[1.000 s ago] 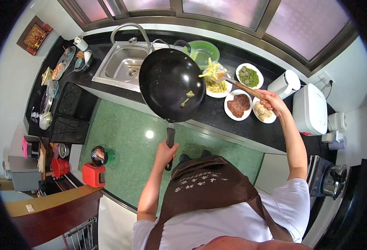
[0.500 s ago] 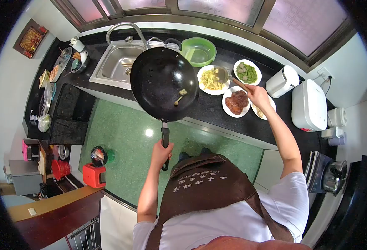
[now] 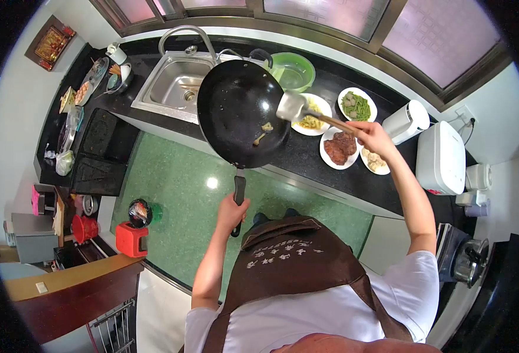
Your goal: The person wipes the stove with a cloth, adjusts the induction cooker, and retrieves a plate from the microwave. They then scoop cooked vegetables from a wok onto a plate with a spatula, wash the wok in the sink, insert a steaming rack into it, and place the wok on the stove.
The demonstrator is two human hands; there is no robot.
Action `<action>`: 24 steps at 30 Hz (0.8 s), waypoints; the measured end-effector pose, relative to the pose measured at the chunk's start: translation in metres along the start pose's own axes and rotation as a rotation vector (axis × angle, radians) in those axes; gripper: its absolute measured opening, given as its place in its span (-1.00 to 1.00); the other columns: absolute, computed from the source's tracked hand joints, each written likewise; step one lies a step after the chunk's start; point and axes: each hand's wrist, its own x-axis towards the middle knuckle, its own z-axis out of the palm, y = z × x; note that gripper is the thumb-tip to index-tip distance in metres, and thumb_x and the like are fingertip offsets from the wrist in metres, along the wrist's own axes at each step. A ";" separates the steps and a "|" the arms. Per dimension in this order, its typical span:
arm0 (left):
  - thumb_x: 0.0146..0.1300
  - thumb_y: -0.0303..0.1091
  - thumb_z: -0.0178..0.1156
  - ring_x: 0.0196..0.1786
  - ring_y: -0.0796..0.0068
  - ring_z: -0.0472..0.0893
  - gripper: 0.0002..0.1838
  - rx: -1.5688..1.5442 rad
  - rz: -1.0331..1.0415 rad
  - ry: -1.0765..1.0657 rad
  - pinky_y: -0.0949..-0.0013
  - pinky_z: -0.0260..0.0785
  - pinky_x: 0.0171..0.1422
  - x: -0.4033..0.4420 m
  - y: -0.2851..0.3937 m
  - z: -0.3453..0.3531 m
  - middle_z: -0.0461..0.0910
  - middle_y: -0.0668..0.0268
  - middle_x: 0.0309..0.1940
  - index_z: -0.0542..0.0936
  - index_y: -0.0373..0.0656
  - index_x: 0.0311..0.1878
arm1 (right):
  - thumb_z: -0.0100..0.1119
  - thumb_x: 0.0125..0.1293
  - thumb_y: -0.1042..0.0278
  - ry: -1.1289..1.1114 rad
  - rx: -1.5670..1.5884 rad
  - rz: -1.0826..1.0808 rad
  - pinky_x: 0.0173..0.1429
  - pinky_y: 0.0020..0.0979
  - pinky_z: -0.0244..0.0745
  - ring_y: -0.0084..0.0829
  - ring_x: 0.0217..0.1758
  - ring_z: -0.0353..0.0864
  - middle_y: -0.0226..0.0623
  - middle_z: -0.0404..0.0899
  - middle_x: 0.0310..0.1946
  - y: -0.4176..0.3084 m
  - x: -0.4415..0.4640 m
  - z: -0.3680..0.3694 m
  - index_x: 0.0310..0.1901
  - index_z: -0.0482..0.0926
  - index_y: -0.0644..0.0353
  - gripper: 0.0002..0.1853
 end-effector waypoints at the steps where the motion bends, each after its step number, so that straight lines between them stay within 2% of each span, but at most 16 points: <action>1: 0.16 -0.27 0.23 -0.71 0.55 0.46 -0.77 0.020 -0.002 0.006 0.40 0.30 -0.59 0.000 0.001 0.001 0.45 0.35 -0.74 0.45 -0.23 -0.37 | 0.04 0.12 0.31 -0.121 0.026 0.065 -0.47 -0.46 0.46 -0.60 -0.61 0.50 -0.44 0.56 -0.63 -0.013 0.006 -0.004 0.06 0.62 0.11 -0.57; 4: 0.15 -0.27 0.23 -0.71 0.54 0.46 -0.77 0.083 0.002 0.016 0.40 0.30 -0.59 -0.001 0.005 0.001 0.45 0.35 -0.73 0.45 -0.23 -0.38 | 0.07 0.10 0.29 -0.321 -0.090 0.142 -0.59 -0.56 0.40 -0.65 -0.67 0.46 -0.43 0.55 -0.64 -0.040 0.035 -0.009 0.03 0.64 0.12 -0.58; 7: 0.14 -0.27 0.23 -0.70 0.53 0.47 -0.77 0.140 0.024 0.008 0.39 0.30 -0.59 -0.004 0.010 -0.002 0.47 0.35 -0.73 0.46 -0.23 -0.38 | 0.07 0.12 0.29 -0.373 -0.105 0.257 -0.67 -0.61 0.32 -0.65 -0.72 0.40 -0.43 0.51 -0.65 -0.060 0.052 -0.013 0.02 0.63 0.13 -0.59; 10: 0.14 -0.27 0.23 -0.70 0.54 0.47 -0.78 0.177 0.040 -0.008 0.39 0.31 -0.59 -0.006 0.014 -0.004 0.48 0.35 -0.72 0.47 -0.22 -0.39 | 0.03 0.21 0.40 -0.507 0.186 0.330 -0.75 -0.68 0.20 -0.76 -0.78 0.31 -0.41 0.52 -0.66 -0.028 0.071 -0.006 0.08 0.57 0.14 -0.62; 11: 0.14 -0.27 0.23 -0.70 0.54 0.47 -0.78 0.185 0.050 -0.015 0.39 0.31 -0.59 -0.007 0.015 -0.004 0.48 0.35 -0.72 0.47 -0.22 -0.39 | -0.01 0.24 0.43 -0.560 0.325 0.387 -0.76 -0.71 0.10 -0.80 -0.79 0.22 -0.41 0.50 -0.63 -0.014 0.074 0.001 0.12 0.54 0.08 -0.60; 12: 0.15 -0.28 0.23 -0.70 0.55 0.47 -0.78 0.190 0.061 -0.019 0.39 0.31 -0.59 -0.007 0.017 -0.003 0.48 0.35 -0.72 0.47 -0.22 -0.39 | -0.06 0.27 0.44 -0.605 0.391 0.356 -0.74 -0.73 0.04 -0.81 -0.76 0.14 -0.42 0.48 -0.57 0.005 0.076 0.008 0.19 0.50 0.07 -0.57; 17: 0.15 -0.28 0.24 -0.70 0.57 0.47 -0.79 0.051 0.042 -0.074 0.42 0.32 -0.58 -0.016 0.026 0.008 0.46 0.37 -0.72 0.47 -0.21 -0.39 | -0.15 0.34 0.50 -0.559 0.882 0.234 -0.68 -0.77 -0.02 -0.81 -0.71 0.10 -0.42 0.48 -0.49 0.048 0.057 0.076 0.28 0.42 0.04 -0.53; 18: 0.15 -0.28 0.24 -0.70 0.58 0.47 -0.79 0.022 0.030 -0.092 0.42 0.32 -0.58 -0.016 0.026 0.010 0.46 0.38 -0.72 0.47 -0.21 -0.39 | -0.13 0.38 0.47 -0.518 0.884 0.261 -0.68 -0.77 -0.03 -0.83 -0.70 0.08 -0.39 0.49 -0.47 0.045 0.055 0.084 0.27 0.42 0.04 -0.56; 20: 0.15 -0.28 0.25 -0.70 0.58 0.45 -0.79 0.024 0.026 -0.096 0.43 0.31 -0.58 -0.018 0.026 0.012 0.44 0.40 -0.73 0.45 -0.20 -0.40 | -0.10 0.40 0.42 -0.452 0.845 0.178 -0.67 -0.78 -0.03 -0.84 -0.70 0.07 -0.39 0.50 -0.45 0.027 0.046 0.095 0.27 0.43 0.04 -0.58; 24: 0.14 -0.29 0.26 -0.70 0.60 0.43 -0.78 -0.006 -0.005 -0.118 0.45 0.29 -0.59 -0.017 0.023 0.013 0.42 0.42 -0.72 0.44 -0.19 -0.39 | -0.09 0.40 0.39 -0.446 0.840 0.137 -0.66 -0.79 -0.04 -0.84 -0.71 0.06 -0.41 0.46 -0.49 0.011 0.043 0.088 0.29 0.40 0.06 -0.57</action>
